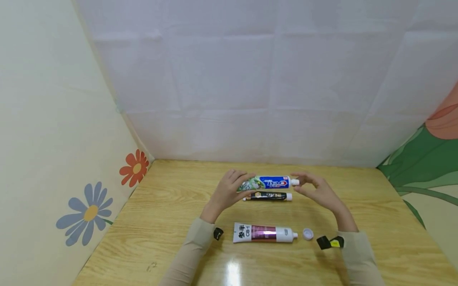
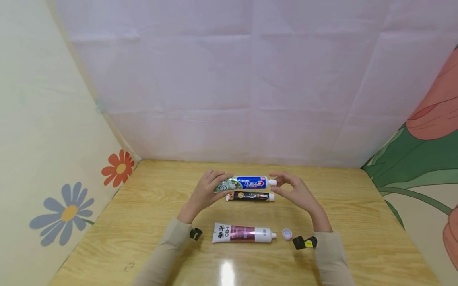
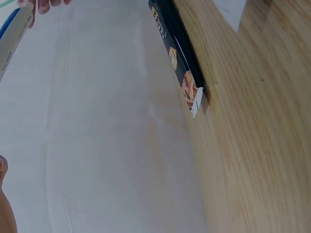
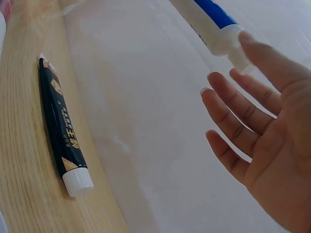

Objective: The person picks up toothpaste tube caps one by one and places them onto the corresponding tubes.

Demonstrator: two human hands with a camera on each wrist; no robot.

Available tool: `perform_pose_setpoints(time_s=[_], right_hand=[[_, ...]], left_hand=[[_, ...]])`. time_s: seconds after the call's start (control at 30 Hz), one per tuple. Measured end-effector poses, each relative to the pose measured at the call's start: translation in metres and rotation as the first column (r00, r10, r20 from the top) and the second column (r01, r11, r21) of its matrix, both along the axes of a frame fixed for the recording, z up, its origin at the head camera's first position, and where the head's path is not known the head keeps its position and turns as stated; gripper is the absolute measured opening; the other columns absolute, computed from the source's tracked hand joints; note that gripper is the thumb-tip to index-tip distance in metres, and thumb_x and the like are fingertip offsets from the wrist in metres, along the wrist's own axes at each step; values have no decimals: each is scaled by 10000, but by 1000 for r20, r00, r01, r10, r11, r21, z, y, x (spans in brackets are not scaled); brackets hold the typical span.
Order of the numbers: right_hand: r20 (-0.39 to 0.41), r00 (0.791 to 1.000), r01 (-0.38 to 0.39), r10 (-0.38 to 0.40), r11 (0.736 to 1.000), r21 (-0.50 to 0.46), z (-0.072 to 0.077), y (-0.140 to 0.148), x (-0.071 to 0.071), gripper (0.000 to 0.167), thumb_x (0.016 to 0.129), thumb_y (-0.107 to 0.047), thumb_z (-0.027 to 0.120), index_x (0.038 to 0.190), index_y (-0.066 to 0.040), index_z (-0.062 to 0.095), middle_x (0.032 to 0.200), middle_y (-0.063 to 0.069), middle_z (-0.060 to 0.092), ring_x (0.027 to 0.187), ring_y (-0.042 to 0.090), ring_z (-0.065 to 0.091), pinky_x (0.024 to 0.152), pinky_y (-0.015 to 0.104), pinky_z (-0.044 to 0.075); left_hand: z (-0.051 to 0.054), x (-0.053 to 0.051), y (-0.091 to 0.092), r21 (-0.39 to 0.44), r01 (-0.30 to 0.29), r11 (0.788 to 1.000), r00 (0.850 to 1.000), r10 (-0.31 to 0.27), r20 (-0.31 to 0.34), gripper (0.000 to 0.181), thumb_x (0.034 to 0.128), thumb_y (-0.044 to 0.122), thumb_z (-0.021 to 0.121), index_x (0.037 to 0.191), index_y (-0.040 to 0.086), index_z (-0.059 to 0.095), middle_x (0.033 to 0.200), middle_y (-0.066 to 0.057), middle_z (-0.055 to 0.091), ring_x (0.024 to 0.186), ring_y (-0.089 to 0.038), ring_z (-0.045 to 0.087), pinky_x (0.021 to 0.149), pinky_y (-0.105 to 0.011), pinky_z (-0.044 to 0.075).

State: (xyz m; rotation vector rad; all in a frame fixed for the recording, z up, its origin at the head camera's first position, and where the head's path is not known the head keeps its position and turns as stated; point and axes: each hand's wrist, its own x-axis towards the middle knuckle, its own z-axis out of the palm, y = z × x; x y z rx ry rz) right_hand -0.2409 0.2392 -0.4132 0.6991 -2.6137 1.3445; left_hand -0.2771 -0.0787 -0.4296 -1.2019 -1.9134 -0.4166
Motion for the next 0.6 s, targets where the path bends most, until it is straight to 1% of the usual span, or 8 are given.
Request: perform_pose_setpoints(time_s=[0.1, 0.2, 0.33, 0.47, 0.6], right_hand=[[-14, 1000, 3, -3, 1000, -27, 0, 0, 0, 362, 864, -210, 661, 1205, -126, 571, 1003, -5, 624, 910, 116, 565, 868, 492, 432], [-33, 999, -5, 4, 999, -40, -1, 1, -1, 283, 866, -182, 657, 1135, -124, 590, 1003, -11, 626, 902, 87, 565, 885, 476, 418], [-43, 999, -8, 7, 999, -43, -2, 3, -1, 220, 873, -178, 648, 1086, -140, 608, 987, -7, 632, 904, 85, 560, 919, 526, 391], [-28, 1000, 2, -3, 1000, -31, -1, 3, -1, 216, 878, -211, 643, 1086, -160, 616, 983, -7, 634, 910, 95, 556, 935, 571, 368], [-8, 1000, 19, -19, 1000, -15, 1, 3, 0, 215, 879, -244, 641, 1080, -172, 623, 982, -10, 632, 915, 98, 550, 943, 591, 347]], left_hand=[[0, 0, -1, -3, -3, 1000, 1000, 3, 6, 574, 753, 331, 743, 1244, 98, 557, 1038, -10, 552, 830, -126, 464, 734, -255, 398], [0, 0, -1, -6, -4, 1000, 1000, 4, 7, 555, 774, 345, 722, 1243, 96, 560, 1040, -9, 551, 830, -126, 462, 734, -255, 397], [0, 0, -1, -7, -1, 1000, 1000, 1, 5, 546, 776, 344, 722, 1234, 89, 569, 1035, -11, 550, 823, -128, 456, 724, -257, 390], [-1, 0, 0, -8, -2, 1000, 1000, 2, 6, 556, 768, 341, 731, 1238, 95, 564, 1029, -10, 551, 819, -126, 452, 716, -253, 386], [-1, 0, 0, -9, -3, 1000, 1000, 3, 3, 558, 753, 338, 741, 1222, 83, 578, 1025, -12, 552, 816, -126, 451, 713, -253, 385]])
